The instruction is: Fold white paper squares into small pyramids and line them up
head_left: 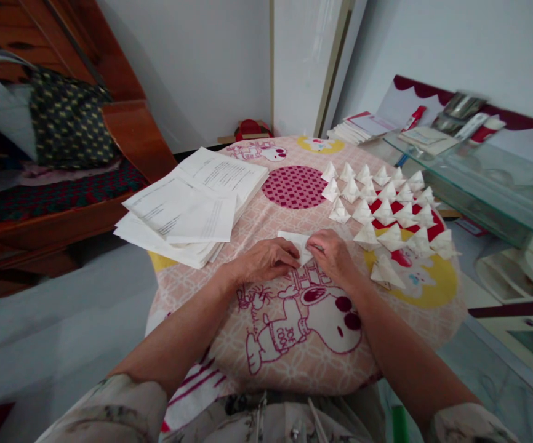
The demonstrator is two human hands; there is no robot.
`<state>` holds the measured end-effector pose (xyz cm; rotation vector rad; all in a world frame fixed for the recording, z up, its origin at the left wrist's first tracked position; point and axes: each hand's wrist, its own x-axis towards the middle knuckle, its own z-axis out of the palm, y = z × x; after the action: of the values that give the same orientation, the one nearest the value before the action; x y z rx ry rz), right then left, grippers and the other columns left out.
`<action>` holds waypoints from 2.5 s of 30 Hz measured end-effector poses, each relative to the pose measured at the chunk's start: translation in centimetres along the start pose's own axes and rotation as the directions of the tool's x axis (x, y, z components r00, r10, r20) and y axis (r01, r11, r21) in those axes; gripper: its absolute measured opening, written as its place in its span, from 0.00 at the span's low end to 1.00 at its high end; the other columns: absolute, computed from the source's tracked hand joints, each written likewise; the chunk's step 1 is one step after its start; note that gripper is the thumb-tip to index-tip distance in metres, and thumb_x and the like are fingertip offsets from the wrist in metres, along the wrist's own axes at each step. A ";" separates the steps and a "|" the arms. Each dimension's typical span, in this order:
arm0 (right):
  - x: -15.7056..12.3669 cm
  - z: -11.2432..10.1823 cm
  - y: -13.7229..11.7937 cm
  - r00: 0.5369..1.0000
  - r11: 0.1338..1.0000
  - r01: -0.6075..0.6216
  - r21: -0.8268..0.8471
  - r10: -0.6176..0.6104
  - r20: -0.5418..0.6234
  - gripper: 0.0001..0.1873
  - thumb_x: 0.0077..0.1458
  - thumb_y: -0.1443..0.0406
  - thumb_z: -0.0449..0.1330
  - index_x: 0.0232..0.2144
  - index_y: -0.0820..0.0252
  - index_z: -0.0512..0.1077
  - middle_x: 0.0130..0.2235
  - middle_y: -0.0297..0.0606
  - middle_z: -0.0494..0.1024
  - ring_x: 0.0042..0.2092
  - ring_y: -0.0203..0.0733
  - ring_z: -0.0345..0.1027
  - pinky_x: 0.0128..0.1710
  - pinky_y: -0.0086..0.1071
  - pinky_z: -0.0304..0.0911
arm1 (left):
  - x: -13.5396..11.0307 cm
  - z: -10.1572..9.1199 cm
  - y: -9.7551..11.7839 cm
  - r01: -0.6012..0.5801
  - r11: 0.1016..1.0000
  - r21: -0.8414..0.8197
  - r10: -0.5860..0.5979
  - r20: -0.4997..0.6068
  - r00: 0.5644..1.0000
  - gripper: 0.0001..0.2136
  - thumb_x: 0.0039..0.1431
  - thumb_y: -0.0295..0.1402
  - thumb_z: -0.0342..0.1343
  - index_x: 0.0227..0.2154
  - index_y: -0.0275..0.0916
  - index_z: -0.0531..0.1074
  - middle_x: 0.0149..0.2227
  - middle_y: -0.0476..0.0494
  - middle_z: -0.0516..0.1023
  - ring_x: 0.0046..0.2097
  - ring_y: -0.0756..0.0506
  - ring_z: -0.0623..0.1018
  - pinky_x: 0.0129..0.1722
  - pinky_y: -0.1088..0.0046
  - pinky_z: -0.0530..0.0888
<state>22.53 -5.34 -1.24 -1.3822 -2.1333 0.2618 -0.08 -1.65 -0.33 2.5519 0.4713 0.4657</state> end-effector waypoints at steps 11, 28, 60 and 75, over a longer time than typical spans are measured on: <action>0.3 1.5 0.4 1.000 1.000 -0.020 -0.014 0.020 -0.022 0.09 0.58 0.72 0.56 0.28 0.57 0.73 0.42 0.43 0.76 0.48 0.49 0.65 0.50 0.42 0.62 | 0.0 -0.1 -0.2 -0.035 0.998 -0.048 0.034 -0.013 0.999 0.10 0.60 0.26 0.57 0.41 0.41 0.81 0.46 0.42 0.81 0.47 0.45 0.79 0.49 0.69 0.74; 0.5 1.6 0.9 0.988 0.983 -0.121 0.139 0.133 -0.080 0.09 0.53 0.74 0.58 0.27 0.54 0.69 0.45 0.42 0.76 0.51 0.49 0.67 0.52 0.45 0.63 | 0.1 -0.3 1.0 -0.009 0.995 0.099 -0.001 0.097 0.995 0.14 0.63 0.33 0.56 0.50 0.45 0.77 0.50 0.41 0.75 0.51 0.42 0.75 0.52 0.65 0.72; 0.4 2.6 0.0 0.984 0.992 -0.126 0.026 0.128 -0.122 0.09 0.57 0.70 0.52 0.26 0.54 0.64 0.40 0.43 0.73 0.47 0.49 0.65 0.49 0.43 0.62 | 0.0 -0.2 1.0 -0.024 0.996 0.091 0.018 0.065 0.998 0.15 0.60 0.33 0.58 0.50 0.43 0.78 0.59 0.38 0.73 0.58 0.40 0.74 0.57 0.60 0.71; 0.7 2.8 -0.1 0.980 0.990 -0.134 0.034 0.137 -0.142 0.08 0.56 0.70 0.53 0.26 0.55 0.66 0.41 0.43 0.75 0.47 0.48 0.65 0.51 0.43 0.62 | 0.4 -0.1 1.4 -0.018 0.995 0.097 0.012 0.063 0.998 0.12 0.62 0.35 0.56 0.46 0.42 0.79 0.56 0.40 0.76 0.55 0.39 0.74 0.57 0.56 0.70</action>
<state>20.68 -4.35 -3.28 -1.4888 -1.9160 0.2324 0.56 -2.56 0.54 2.6565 0.4626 0.3752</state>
